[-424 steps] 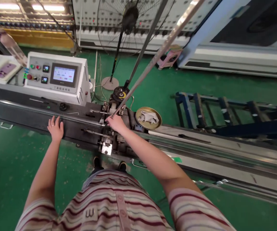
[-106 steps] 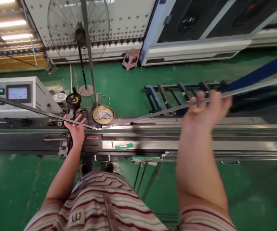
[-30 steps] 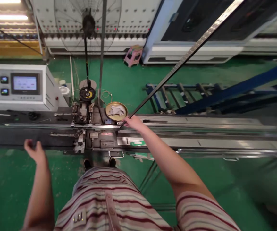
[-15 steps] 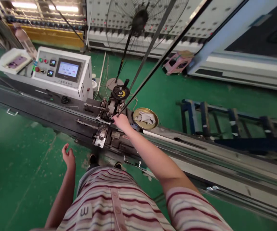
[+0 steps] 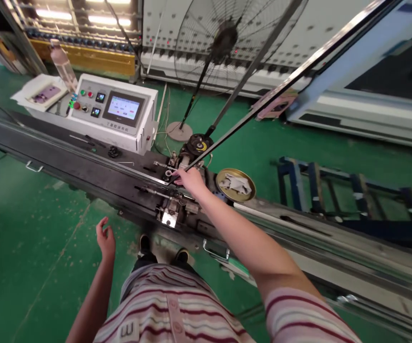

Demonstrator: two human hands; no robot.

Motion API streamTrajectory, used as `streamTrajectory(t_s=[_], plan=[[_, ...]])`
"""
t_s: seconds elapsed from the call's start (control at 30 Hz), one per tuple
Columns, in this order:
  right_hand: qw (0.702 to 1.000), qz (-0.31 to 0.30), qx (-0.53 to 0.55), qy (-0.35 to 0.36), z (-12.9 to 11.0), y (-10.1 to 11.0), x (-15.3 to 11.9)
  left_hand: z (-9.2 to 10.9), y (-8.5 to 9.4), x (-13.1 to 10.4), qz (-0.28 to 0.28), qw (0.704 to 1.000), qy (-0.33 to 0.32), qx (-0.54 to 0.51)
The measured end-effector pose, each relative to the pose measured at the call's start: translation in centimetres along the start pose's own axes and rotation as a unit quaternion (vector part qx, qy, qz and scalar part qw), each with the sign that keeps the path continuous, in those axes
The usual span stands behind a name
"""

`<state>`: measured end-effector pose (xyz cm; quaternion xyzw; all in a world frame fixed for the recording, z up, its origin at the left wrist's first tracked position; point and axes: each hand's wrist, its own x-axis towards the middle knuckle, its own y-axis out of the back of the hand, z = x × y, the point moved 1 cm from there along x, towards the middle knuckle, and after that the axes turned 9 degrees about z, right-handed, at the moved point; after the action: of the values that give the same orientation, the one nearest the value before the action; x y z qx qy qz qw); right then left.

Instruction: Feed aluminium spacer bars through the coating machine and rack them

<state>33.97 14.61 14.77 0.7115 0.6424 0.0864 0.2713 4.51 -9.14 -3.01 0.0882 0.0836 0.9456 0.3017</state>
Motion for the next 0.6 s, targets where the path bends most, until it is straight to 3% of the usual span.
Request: streamTrajectory(t_s=[0.13, 0.27, 0.37, 0.47, 0.6], plan=[[1.000, -0.013, 0.008, 0.014, -1.0, 4.3, -4.7, 1.0, 1.1, 0.1, -0.004, 1.000, -0.009, 0.006], [0.999, -0.031, -0.001, 0.028, 1.2, 8.3, -11.7, 3.8, 2.9, -3.5, 0.009, 0.999, -0.033, -0.011], [0.998, -0.043, -0.026, 0.034, 5.9, 10.7, -17.6, 5.8, 5.1, -8.3, 0.003, 0.998, -0.053, -0.028], [0.993, -0.055, -0.089, 0.049, 12.0, 12.8, -23.6, 8.0, 7.1, -14.2, -0.038, 0.995, -0.080, -0.035], [0.972, -0.074, -0.211, 0.072, 20.0, 14.7, -31.1, 14.0, 9.1, -22.1, -0.151, 0.979, -0.110, -0.077]])
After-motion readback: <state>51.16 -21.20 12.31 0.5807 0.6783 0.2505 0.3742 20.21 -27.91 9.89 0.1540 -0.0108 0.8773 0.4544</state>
